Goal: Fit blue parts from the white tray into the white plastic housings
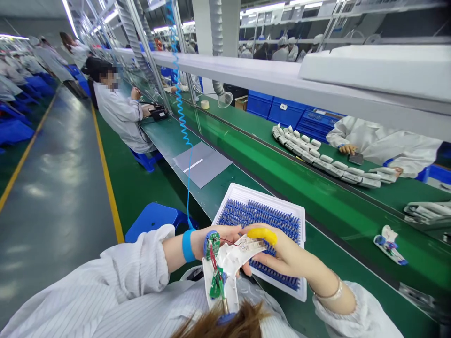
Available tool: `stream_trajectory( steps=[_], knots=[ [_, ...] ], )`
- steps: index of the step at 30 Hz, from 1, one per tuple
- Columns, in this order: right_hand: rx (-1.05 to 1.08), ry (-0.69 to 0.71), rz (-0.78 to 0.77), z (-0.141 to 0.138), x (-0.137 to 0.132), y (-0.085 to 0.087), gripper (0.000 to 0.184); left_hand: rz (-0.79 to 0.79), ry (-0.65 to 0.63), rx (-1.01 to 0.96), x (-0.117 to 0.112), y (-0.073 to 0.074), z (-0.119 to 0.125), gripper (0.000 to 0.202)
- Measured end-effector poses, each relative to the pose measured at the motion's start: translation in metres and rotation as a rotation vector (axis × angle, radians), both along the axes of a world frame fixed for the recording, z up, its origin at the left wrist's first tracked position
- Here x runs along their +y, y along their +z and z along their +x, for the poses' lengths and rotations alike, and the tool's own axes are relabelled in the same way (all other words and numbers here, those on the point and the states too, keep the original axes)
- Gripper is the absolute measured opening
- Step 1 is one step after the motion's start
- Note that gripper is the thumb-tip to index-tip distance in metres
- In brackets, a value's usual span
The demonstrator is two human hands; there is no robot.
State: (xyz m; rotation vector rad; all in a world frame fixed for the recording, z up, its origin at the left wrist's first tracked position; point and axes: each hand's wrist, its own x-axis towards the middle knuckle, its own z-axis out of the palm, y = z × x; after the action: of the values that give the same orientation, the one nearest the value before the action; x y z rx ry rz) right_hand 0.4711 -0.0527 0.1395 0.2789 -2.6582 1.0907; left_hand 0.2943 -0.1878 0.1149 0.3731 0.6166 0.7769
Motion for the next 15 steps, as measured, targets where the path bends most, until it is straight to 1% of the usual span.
stream_trajectory(
  steps=[1, 3, 4, 5, 6, 7, 8, 9, 10, 11, 13, 14, 15],
  knots=[
    [0.027, -0.044, -0.011, 0.000, 0.000, 0.000, 0.042, 0.029, 0.046, -0.059, -0.003, 0.001, -0.001, 0.080],
    [0.105, -0.171, 0.051, -0.001, 0.000, -0.003, 0.044, 0.110, 0.158, -0.158, -0.012, 0.001, 0.000, 0.098],
    [0.134, -0.221, 0.118, -0.001, 0.000, -0.005, 0.046, 0.146, 0.192, -0.186, -0.017, -0.001, 0.000, 0.100],
    [0.132, -0.244, 0.195, -0.003, 0.000, -0.008, 0.048, 0.184, 0.197, -0.183, -0.021, -0.004, 0.001, 0.098],
    [0.120, -0.258, 0.264, -0.007, -0.001, -0.009, 0.050, 0.218, 0.243, -0.159, -0.024, -0.008, 0.000, 0.091],
    [0.098, -0.268, 0.306, -0.011, -0.003, -0.010, 0.052, 0.235, 0.320, -0.122, -0.026, -0.011, -0.002, 0.087],
    [0.074, -0.274, 0.314, -0.017, -0.006, -0.008, 0.055, 0.256, 0.415, -0.056, -0.027, -0.013, -0.004, 0.085],
    [0.053, -0.278, 0.297, -0.024, -0.010, -0.004, 0.058, 0.277, 0.512, 0.038, -0.028, -0.014, -0.007, 0.085],
    [0.016, -0.275, 0.265, -0.032, -0.015, 0.002, 0.060, 0.302, 0.587, 0.178, -0.029, -0.012, -0.010, 0.084],
    [-0.038, -0.263, 0.239, -0.040, -0.021, 0.010, 0.058, 0.333, 0.629, 0.367, -0.030, -0.010, -0.014, 0.081],
    [-0.177, -0.210, 0.257, -0.059, -0.031, 0.026, 0.043, 0.389, 0.654, 0.790, -0.033, -0.002, -0.020, 0.075],
    [-0.236, -0.188, 0.291, -0.067, -0.035, 0.033, 0.034, 0.408, 0.654, 0.966, -0.034, 0.002, -0.024, 0.072],
    [-0.268, -0.173, 0.330, -0.075, -0.037, 0.038, 0.028, 0.424, 0.665, 1.090, -0.036, 0.005, -0.027, 0.071]
  ],
)
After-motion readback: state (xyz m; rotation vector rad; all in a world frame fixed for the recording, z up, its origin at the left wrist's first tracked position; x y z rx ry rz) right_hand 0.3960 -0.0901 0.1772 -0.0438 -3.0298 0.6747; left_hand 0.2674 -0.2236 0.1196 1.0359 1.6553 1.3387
